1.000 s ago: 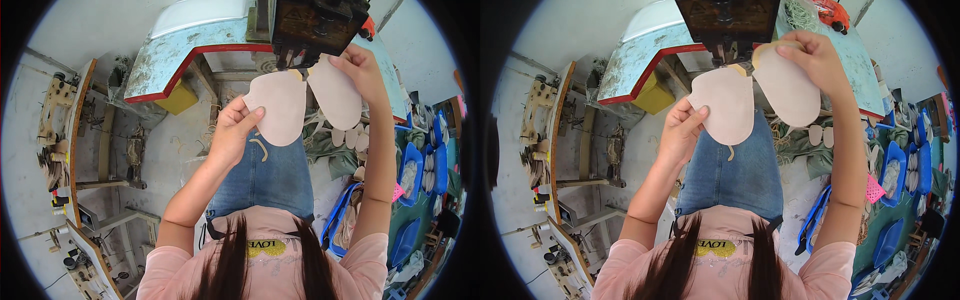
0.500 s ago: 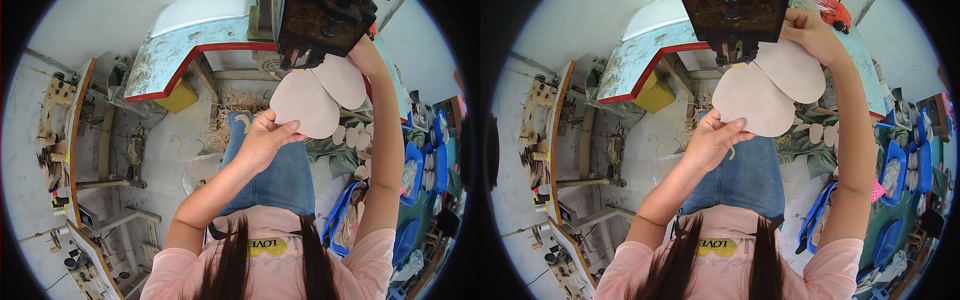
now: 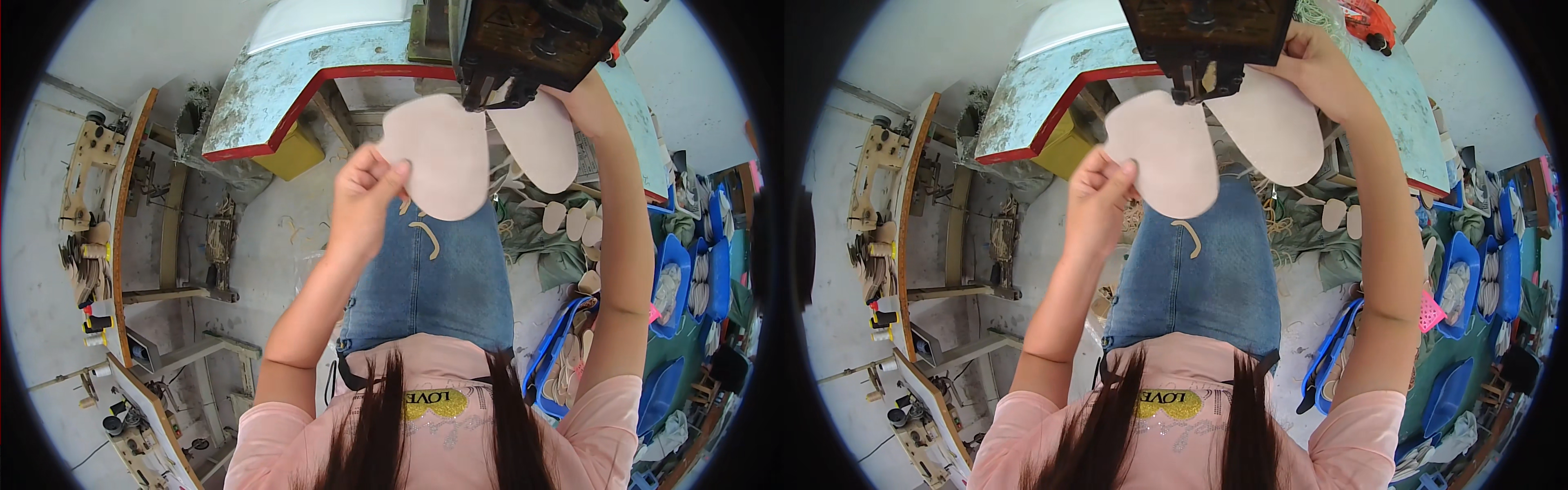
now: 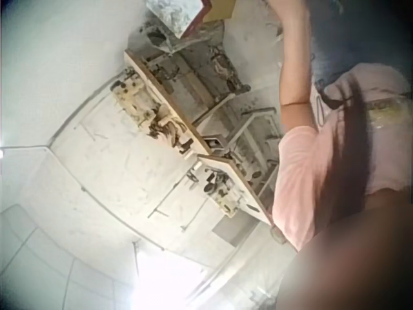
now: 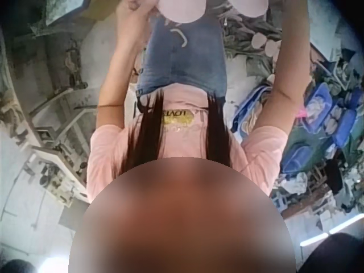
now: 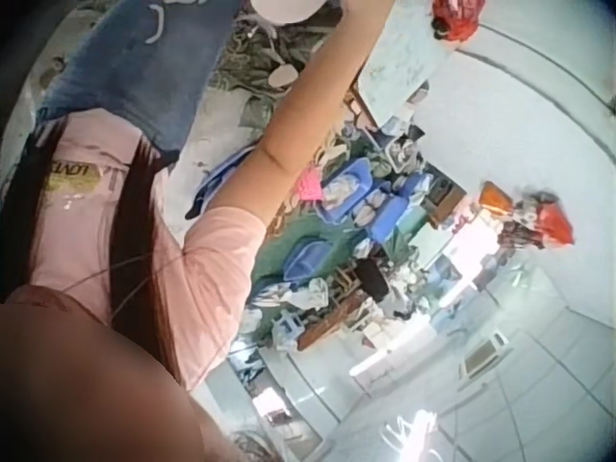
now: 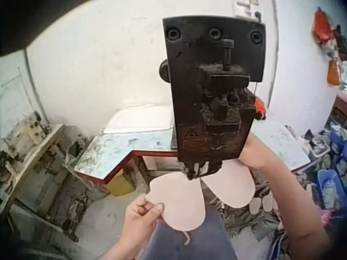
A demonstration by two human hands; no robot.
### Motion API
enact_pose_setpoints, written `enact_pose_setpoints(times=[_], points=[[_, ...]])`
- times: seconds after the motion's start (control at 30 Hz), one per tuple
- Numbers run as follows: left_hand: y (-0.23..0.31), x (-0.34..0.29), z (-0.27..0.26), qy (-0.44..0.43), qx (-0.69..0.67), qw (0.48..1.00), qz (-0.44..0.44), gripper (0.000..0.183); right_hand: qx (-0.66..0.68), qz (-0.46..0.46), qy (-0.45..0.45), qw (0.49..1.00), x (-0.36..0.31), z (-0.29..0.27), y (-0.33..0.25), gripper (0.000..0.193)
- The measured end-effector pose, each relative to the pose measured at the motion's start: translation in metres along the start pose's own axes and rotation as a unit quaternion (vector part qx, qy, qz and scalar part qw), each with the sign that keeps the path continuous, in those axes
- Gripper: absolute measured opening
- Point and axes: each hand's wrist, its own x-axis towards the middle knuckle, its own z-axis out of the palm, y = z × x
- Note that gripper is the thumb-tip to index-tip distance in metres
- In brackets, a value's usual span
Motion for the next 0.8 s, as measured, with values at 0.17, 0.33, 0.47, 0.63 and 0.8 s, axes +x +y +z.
enact_pose_setpoints(times=[0.17, 0.33, 0.47, 0.63, 0.8], points=[[0.007, 0.014, 0.000, 0.149, 0.056, 0.979, 0.125, 0.015, 0.001, 0.071, 0.046, 0.996, -0.013, 0.010, 0.001, 0.012], [-0.118, -0.050, -0.055, -0.177, 0.333, 0.925, -0.046, 0.016, 0.126, 0.150, 0.043, 0.980, -0.041, -0.023, 0.045, 0.013], [-0.124, -0.090, -0.047, -0.097, 0.676, 0.704, 0.195, 0.026, 0.087, 0.094, -0.018, 0.992, -0.084, -0.029, 0.016, 0.017], [-0.029, -0.082, -0.001, -0.196, 0.332, 0.922, 0.048, 0.019, -0.043, -0.113, 0.126, 0.985, -0.111, -0.016, -0.080, 0.055], [0.055, -0.112, 0.044, -0.421, -0.037, 0.878, 0.225, 0.027, -0.111, -0.177, 0.219, 0.953, -0.113, 0.026, -0.115, 0.041]])
